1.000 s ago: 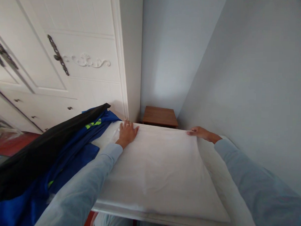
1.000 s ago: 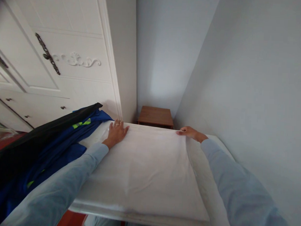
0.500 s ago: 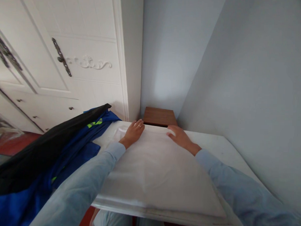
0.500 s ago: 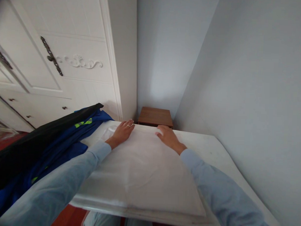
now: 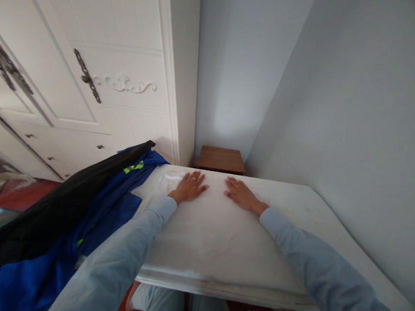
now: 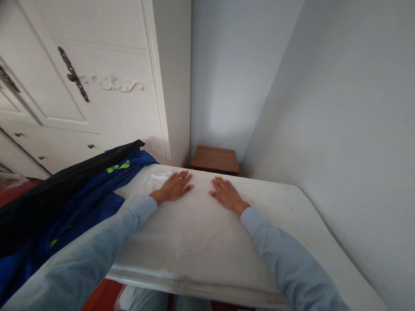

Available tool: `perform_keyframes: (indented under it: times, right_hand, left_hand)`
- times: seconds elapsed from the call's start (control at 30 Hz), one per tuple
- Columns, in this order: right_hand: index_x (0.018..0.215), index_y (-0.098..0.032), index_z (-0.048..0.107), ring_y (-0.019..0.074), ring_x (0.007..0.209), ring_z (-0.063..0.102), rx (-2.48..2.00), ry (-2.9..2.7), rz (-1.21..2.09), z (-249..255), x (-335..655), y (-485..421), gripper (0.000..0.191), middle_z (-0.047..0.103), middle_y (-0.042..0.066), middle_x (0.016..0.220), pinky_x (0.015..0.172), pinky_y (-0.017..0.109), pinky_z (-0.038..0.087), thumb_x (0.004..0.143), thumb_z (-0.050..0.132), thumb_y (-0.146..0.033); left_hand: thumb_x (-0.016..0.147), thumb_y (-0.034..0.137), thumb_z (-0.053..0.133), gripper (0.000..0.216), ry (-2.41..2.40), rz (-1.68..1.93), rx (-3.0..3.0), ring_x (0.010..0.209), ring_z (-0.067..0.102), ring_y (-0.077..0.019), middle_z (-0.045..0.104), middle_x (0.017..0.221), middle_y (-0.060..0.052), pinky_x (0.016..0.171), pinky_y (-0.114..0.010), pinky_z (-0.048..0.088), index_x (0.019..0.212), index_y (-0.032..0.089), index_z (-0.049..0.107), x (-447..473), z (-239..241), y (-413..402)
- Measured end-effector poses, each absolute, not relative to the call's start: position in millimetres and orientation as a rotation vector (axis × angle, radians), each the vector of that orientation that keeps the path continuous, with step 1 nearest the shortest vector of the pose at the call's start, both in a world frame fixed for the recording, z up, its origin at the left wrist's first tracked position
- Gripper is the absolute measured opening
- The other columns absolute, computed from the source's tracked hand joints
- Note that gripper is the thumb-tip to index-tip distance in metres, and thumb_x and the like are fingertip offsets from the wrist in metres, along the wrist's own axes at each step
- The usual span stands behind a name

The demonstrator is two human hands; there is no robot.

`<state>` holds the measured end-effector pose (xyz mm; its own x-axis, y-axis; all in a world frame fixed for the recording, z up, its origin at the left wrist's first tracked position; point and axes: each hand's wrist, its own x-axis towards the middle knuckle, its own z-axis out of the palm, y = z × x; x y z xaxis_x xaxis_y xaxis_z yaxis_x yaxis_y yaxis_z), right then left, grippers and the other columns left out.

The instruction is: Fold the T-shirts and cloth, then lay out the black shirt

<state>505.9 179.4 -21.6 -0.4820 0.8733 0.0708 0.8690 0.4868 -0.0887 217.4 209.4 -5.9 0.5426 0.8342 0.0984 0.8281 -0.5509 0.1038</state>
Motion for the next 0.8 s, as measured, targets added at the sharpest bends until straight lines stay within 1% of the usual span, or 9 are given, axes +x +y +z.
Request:
perform_keyframes:
  times: [0.07, 0.2, 0.33, 0.5, 0.6, 0.7, 0.8]
  right_hand:
    - [0.156, -0.015, 0.033, 0.0289, 0.151, 0.026, -1.648, -2.581, 0.054, -22.1, 528.6, 176.1, 0.072, 0.029, 0.017, 0.163, 0.121, 0.053, 0.025, 0.102, 0.016, -0.059]
    - [0.155, -0.012, 0.036, 0.0289, 0.15, 0.029, -1.808, -2.514, -0.013, -23.4, 564.8, 170.5, 0.072, 0.034, 0.018, 0.161, 0.12, 0.05, 0.028, 0.102, 0.016, -0.057]
    - [0.154, -0.014, 0.038, 0.0289, 0.149, 0.033, -1.831, -2.477, -0.069, -26.9, 588.4, 168.8, 0.069, 0.037, 0.017, 0.159, 0.119, 0.05, 0.031, 0.102, 0.019, -0.056]
    - [0.155, -0.016, 0.036, 0.0295, 0.15, 0.03, -1.933, -2.393, -0.026, -29.6, 608.1, 167.2, 0.069, 0.035, 0.016, 0.161, 0.119, 0.053, 0.03, 0.101, 0.018, -0.055]
    - [0.155, -0.014, 0.035, 0.0293, 0.151, 0.027, -1.949, -2.385, -0.013, -29.4, 611.7, 165.5, 0.07, 0.034, 0.016, 0.161, 0.119, 0.053, 0.029, 0.101, 0.018, -0.054]
    - [0.156, -0.017, 0.034, 0.0298, 0.151, 0.027, -1.953, -2.379, -0.004, -27.1, 610.6, 164.1, 0.069, 0.034, 0.015, 0.162, 0.119, 0.054, 0.029, 0.1, 0.018, -0.054]
    - [0.155, -0.016, 0.035, 0.0305, 0.151, 0.028, -1.991, -2.396, -0.031, -21.0, 608.1, 162.5, 0.069, 0.035, 0.016, 0.161, 0.119, 0.055, 0.026, 0.1, 0.018, -0.054]
  left_hand:
    - [0.103, 0.054, 0.025, 0.066, 1.533, 0.176, 2.697, 0.151, 0.026, -0.0292, 0.033, 0.161, -0.018, 0.122, -0.05, 0.02, 0.153, 0.013, 0.038, 208.3, -5.2, 212.6]
    - [0.103, 0.05, 0.027, 0.063, 1.674, 0.146, 2.643, 0.151, 0.026, -0.0292, 0.034, 0.16, -0.018, 0.12, -0.051, 0.024, 0.153, 0.013, 0.038, 176.3, -5.3, 216.2]
    - [0.103, 0.05, 0.026, 0.064, 1.767, 0.116, 2.62, 0.151, 0.028, -0.0279, 0.035, 0.16, -0.017, 0.12, -0.048, 0.024, 0.154, 0.013, 0.037, 140.9, -6.2, 215.8]
    - [0.102, 0.049, 0.025, 0.062, 1.792, 0.107, 2.592, 0.151, 0.026, -0.0266, 0.035, 0.161, -0.014, 0.119, -0.05, 0.026, 0.154, 0.017, 0.038, 110.7, -9.7, 218.2]
    - [0.101, 0.048, 0.024, 0.063, 1.754, 0.135, 2.616, 0.152, 0.026, -0.0253, 0.035, 0.161, -0.014, 0.12, -0.047, 0.026, 0.153, 0.015, 0.039, 102.6, -12.8, 221.1]
    - [0.102, 0.048, 0.021, 0.063, 1.756, 0.164, 2.611, 0.151, 0.027, -0.0239, 0.036, 0.161, -0.012, 0.121, -0.043, 0.026, 0.151, 0.015, 0.042, 100.8, -13.4, 221.0]
    - [0.102, 0.046, 0.021, 0.062, 1.776, 0.198, 2.63, 0.149, 0.032, -0.025, 0.042, 0.157, -0.015, 0.12, -0.042, 0.028, 0.146, 0.011, 0.047, 101.5, -7.8, 215.9]
